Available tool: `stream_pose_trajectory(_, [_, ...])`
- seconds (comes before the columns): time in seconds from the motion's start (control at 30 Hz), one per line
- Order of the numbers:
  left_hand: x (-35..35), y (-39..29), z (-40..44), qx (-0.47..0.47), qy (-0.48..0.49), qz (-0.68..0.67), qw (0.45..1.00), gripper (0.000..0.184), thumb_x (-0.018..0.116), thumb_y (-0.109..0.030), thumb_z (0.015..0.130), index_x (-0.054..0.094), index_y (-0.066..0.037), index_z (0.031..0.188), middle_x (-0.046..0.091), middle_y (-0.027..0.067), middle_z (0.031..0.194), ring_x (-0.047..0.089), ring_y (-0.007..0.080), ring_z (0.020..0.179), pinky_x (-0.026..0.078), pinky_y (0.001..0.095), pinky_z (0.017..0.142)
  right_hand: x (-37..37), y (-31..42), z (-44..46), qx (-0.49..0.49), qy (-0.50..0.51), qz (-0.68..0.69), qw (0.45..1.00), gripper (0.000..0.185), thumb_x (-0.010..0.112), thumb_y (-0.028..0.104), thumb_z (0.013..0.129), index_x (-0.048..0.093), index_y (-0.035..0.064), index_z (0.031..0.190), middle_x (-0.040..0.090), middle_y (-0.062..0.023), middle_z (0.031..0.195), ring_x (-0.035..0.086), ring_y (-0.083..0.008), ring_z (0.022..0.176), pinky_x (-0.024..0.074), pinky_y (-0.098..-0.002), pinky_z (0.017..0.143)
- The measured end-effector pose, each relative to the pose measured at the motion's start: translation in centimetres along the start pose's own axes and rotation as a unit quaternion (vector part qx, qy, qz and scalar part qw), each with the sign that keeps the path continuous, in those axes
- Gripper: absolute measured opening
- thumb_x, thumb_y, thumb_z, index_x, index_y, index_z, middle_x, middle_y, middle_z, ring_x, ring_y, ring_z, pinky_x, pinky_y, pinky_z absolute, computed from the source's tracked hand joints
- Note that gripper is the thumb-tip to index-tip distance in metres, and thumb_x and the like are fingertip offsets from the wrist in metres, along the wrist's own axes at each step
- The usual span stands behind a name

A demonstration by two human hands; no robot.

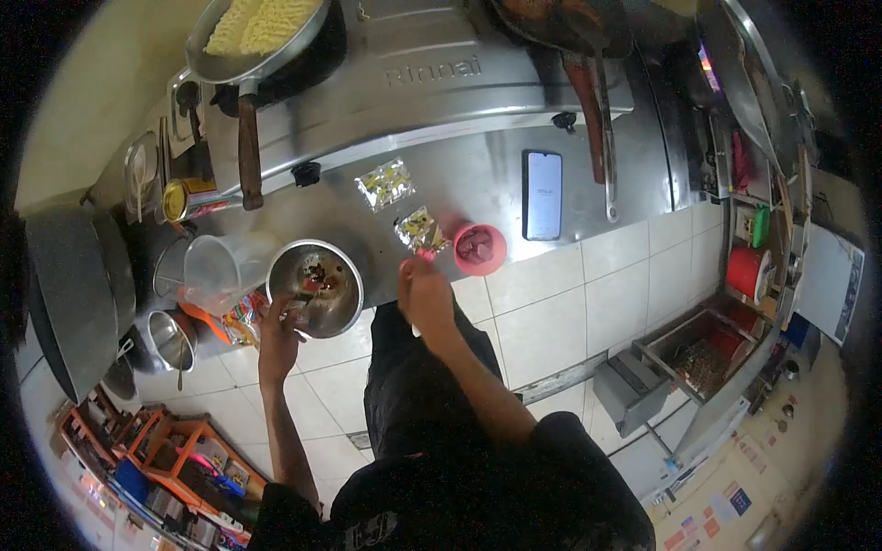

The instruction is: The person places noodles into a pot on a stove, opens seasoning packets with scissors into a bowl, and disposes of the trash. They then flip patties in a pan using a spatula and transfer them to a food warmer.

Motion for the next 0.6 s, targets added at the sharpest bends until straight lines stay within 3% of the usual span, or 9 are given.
stream_pose_trajectory(0.03, [-0.2,-0.1,0.0,0.014,-0.001,0.022,1.000,0.027,0.046,0.004,0.091,0.051,-0.001,0.117,0.066,0.0167,0.085,0.065,0.0191,0.059,0.049,0.0302,0.050,-0.9,2.8,-0.1,-0.010,0.032,0.041,0.999,0.023,0.067,0.004,0.077,0.058,0.0037,0.099,0.060,-0.0155,0.080,0.062,-0.0322,0.071,0.0493,-0.0389,0.062])
stream_pose_trajectory(0.1, [-0.5,-0.6,-0.2,0.025,0.002,0.040,0.999,0.028,0.047,0.006,0.089,0.052,-0.001,0.116,0.065,0.0171,0.083,0.064,0.0199,0.058,0.048,0.0317,0.051,-1.8,8.8,0.3,-0.181,0.066,0.048,0.980,0.031,0.064,0.013,0.082,0.052,0.0071,0.109,0.058,-0.0144,0.099,0.060,-0.0340,0.085,0.0516,-0.0453,0.067])
stream_pose_trajectory(0.2, [-0.8,-0.7,-0.1,0.024,0.008,0.093,0.995,0.029,0.048,0.008,0.086,0.055,-0.003,0.112,0.064,0.0179,0.083,0.064,0.0237,0.062,0.048,0.0343,0.056,0.4,11.8,1.4,-0.262,0.117,-0.001,0.958,0.028,0.065,0.015,0.081,0.056,0.0078,0.107,0.055,-0.0106,0.101,0.060,-0.0298,0.090,0.0536,-0.0401,0.069])
stream_pose_trajectory(0.27, [-1.2,0.0,-0.2,0.106,-0.035,0.087,0.990,0.030,0.050,0.009,0.083,0.057,-0.003,0.109,0.064,0.0163,0.086,0.064,0.0268,0.069,0.049,0.0350,0.061,2.4,11.8,1.6,-0.277,0.131,-0.007,0.952,0.026,0.065,0.014,0.080,0.057,0.0080,0.104,0.055,-0.0096,0.099,0.060,-0.0279,0.090,0.0539,-0.0374,0.069])
stream_pose_trajectory(0.4, [-1.8,1.2,-0.5,0.077,-0.032,0.063,0.995,0.031,0.051,0.010,0.081,0.057,-0.004,0.108,0.065,0.0149,0.092,0.063,0.0280,0.074,0.049,0.0349,0.065,4.1,12.1,1.1,-0.331,0.136,-0.032,0.933,0.015,0.069,0.015,0.078,0.064,0.0094,0.092,0.056,-0.0047,0.095,0.062,-0.0202,0.080,0.0538,-0.0322,0.064])
stream_pose_trajectory(0.47, [-1.8,1.3,-0.5,0.125,-0.150,0.120,0.973,0.029,0.053,0.009,0.081,0.055,-0.003,0.107,0.064,0.0147,0.094,0.063,0.0280,0.074,0.050,0.0360,0.062,5.2,12.1,0.1,-0.320,0.138,-0.044,0.936,0.014,0.069,0.013,0.078,0.064,0.0091,0.090,0.056,-0.0042,0.093,0.063,-0.0200,0.080,0.0541,-0.0316,0.065])
stream_pose_trajectory(0.5, [-1.3,2.2,-0.7,0.060,-0.142,0.065,0.986,0.022,0.055,0.004,0.085,0.053,-0.001,0.107,0.064,0.0165,0.094,0.064,0.0280,0.078,0.050,0.0356,0.059,5.7,12.1,-0.3,-0.310,0.108,-0.016,0.944,0.014,0.069,0.012,0.078,0.063,0.0085,0.089,0.057,-0.0042,0.092,0.063,-0.0201,0.080,0.0542,-0.0316,0.065])
stream_pose_trajectory(0.53, [-1.1,1.2,-0.8,0.062,-0.142,0.058,0.986,0.022,0.055,0.004,0.085,0.053,-0.001,0.107,0.064,0.0165,0.094,0.064,0.0280,0.078,0.050,0.0356,0.059,6.0,12.2,-0.5,-0.300,0.078,0.013,0.951,0.013,0.069,0.011,0.077,0.062,0.0080,0.089,0.057,-0.0041,0.092,0.063,-0.0202,0.080,0.0542,-0.0317,0.065])
stream_pose_trajectory(0.6, [-0.5,-0.5,-1.3,-0.042,-0.142,-0.030,0.989,0.020,0.055,-0.004,0.091,0.050,0.002,0.109,0.064,0.0182,0.093,0.064,0.0279,0.083,0.050,0.0343,0.057,6.6,12.6,-0.9,-0.310,0.103,0.033,0.944,0.023,0.068,0.009,0.072,0.059,0.0022,0.093,0.055,-0.0086,0.093,0.061,-0.0253,0.087,0.0541,-0.0351,0.070])
Point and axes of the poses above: each hand's wrist, its own z-axis towards the middle knuckle, its own x-axis out of the palm, y = z × x, the point moved 2 cm from there along z, towards the middle knuckle
